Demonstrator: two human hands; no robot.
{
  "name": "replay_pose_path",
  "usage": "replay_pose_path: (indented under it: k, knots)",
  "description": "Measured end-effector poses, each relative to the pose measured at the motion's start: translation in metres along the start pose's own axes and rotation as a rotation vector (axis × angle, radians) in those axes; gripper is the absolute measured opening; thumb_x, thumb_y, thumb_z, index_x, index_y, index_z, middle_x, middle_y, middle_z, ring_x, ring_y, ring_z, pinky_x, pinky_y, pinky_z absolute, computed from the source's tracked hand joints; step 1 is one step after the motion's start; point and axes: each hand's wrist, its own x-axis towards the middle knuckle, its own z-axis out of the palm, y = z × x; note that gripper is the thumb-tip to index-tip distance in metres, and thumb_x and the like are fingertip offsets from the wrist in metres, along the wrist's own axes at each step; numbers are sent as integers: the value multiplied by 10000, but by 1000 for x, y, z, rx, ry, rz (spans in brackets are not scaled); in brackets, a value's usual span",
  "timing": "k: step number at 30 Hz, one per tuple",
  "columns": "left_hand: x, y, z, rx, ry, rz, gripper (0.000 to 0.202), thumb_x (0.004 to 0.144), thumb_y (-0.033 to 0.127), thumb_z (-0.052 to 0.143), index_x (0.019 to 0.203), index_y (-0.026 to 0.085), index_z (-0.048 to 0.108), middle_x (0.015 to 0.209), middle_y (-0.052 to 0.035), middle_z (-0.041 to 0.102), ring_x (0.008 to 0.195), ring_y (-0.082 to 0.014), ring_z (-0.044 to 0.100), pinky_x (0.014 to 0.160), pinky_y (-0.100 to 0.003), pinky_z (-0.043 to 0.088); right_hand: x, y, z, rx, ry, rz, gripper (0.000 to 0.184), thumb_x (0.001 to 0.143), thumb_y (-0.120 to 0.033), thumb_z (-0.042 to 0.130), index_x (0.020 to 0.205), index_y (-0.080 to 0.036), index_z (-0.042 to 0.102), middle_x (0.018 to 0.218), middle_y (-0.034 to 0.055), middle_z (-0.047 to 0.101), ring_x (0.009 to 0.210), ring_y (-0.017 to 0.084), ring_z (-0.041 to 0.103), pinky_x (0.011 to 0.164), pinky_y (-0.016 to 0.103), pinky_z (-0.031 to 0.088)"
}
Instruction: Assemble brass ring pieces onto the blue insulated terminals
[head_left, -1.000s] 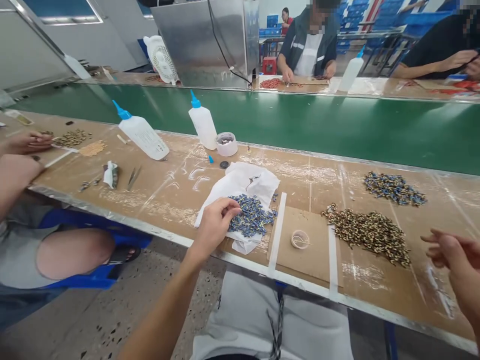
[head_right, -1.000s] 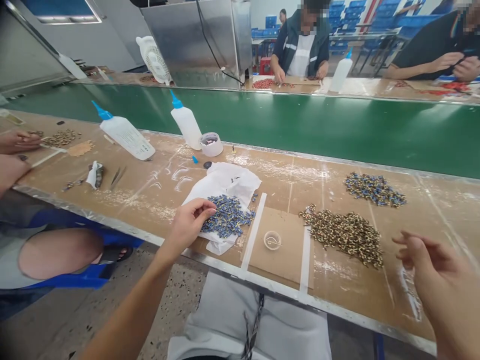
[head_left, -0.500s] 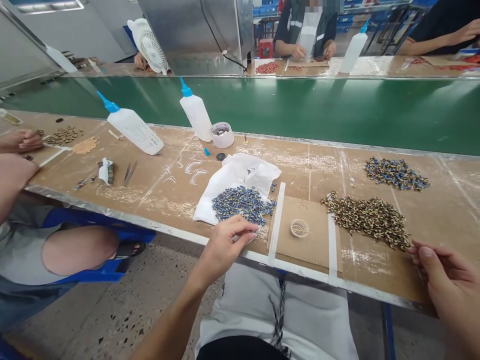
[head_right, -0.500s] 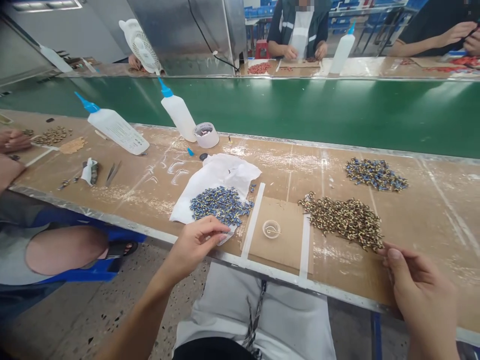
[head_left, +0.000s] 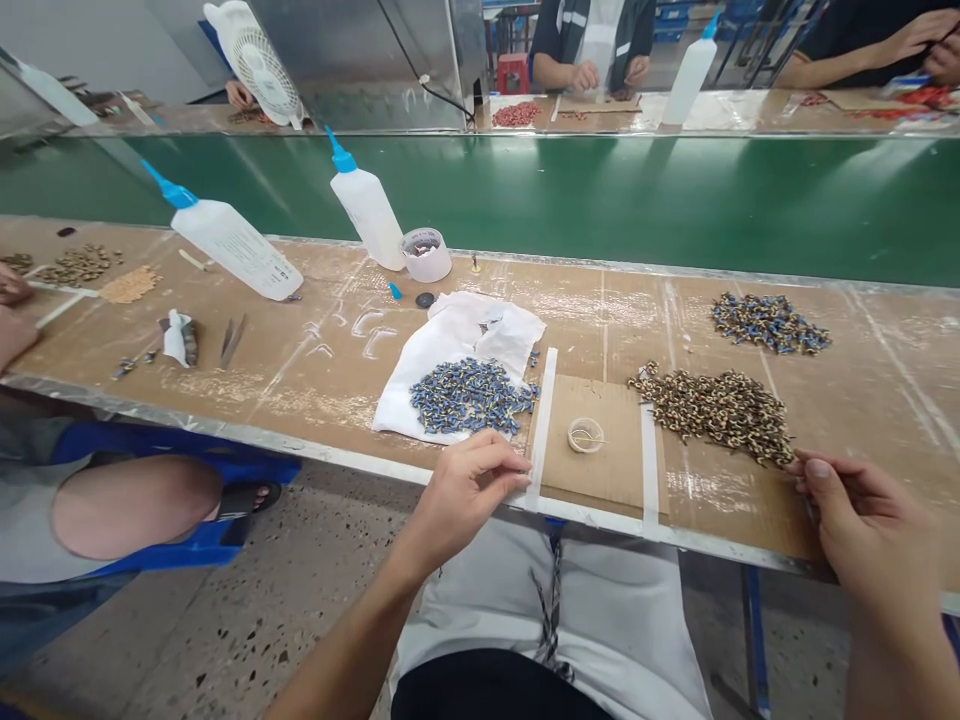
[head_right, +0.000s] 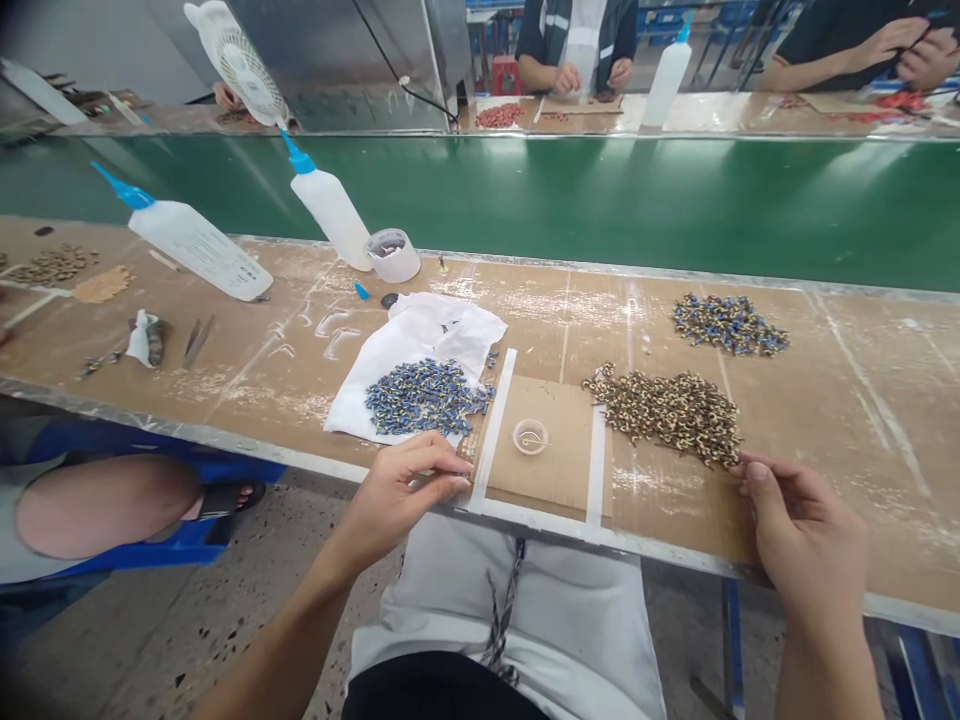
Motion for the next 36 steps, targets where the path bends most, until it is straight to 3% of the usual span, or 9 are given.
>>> replay_pose_path:
  k: [7, 12, 14, 18, 21, 25, 30, 36]
  knots:
    - [2, 4, 9, 6, -14, 48, 126, 862, 147, 665, 746, 164, 618, 859, -18, 645, 835, -147, 598, 759, -258, 442, -1, -11, -1, 71, -1, 29, 390, 758, -546, 715, 936, -199, 718, 884, 109, 712, 715, 213, 642, 727, 382, 519]
    - [4, 1, 21, -91, -78, -41, 113, 865, 206, 661, 766, 162, 632, 812, -21, 682, 759, -143, 615, 681, -232, 462, -13, -47, 7, 86, 11, -10, 268, 791, -472, 720, 920, -237, 727, 851, 130, 716, 728, 228, 665, 713, 377, 526]
    - [5, -1, 25, -132, -100, -68, 104, 857, 231, 671, 785, 157, 657, 771, -20, 679, 719, -139, 609, 654, -223, 465, -22, -67, 15, 56, -92, -78, 259, 826, -457, 689, 958, -237, 719, 840, 107, 717, 731, 227, 671, 717, 374, 531]
    - [10, -2, 32, -209, -117, -73, 138, 845, 252, 683, 759, 146, 659, 721, -11, 665, 684, -125, 589, 635, -205, 452, -41, -99, 42, 15, -455, -203, 266, 857, -430, 661, 1037, -237, 690, 904, 62, 717, 780, 211, 674, 706, 338, 525]
    - [12, -3, 35, -256, -156, -82, 146, 842, 266, 680, 761, 146, 658, 703, -8, 662, 658, -120, 579, 610, -199, 440, -50, -112, 65, 20, -593, -249, 268, 888, -410, 631, 1079, -225, 664, 911, 47, 701, 788, 190, 660, 698, 310, 517]
    - [14, -9, 37, -319, -182, -125, 103, 817, 242, 687, 794, 142, 683, 742, -21, 679, 676, -129, 600, 617, -202, 461, -54, -120, 86, 16, -621, -326, 227, 910, -374, 613, 1059, -210, 663, 883, 40, 687, 736, 170, 629, 666, 297, 499]
    - [14, -16, 37, -442, -187, -189, 114, 830, 210, 628, 865, 132, 703, 814, -50, 703, 727, -157, 652, 687, -236, 521, -49, -133, 92, -5, -619, -517, 147, 934, -300, 578, 912, -218, 697, 880, 47, 666, 664, 154, 573, 596, 292, 451]
    - [18, -16, 35, -385, -186, -175, 99, 809, 226, 676, 839, 140, 713, 802, -50, 706, 751, -159, 644, 675, -224, 509, -38, -148, 106, -29, -672, -635, 139, 941, -278, 559, 931, -234, 691, 912, 56, 625, 806, 193, 586, 674, 320, 464]
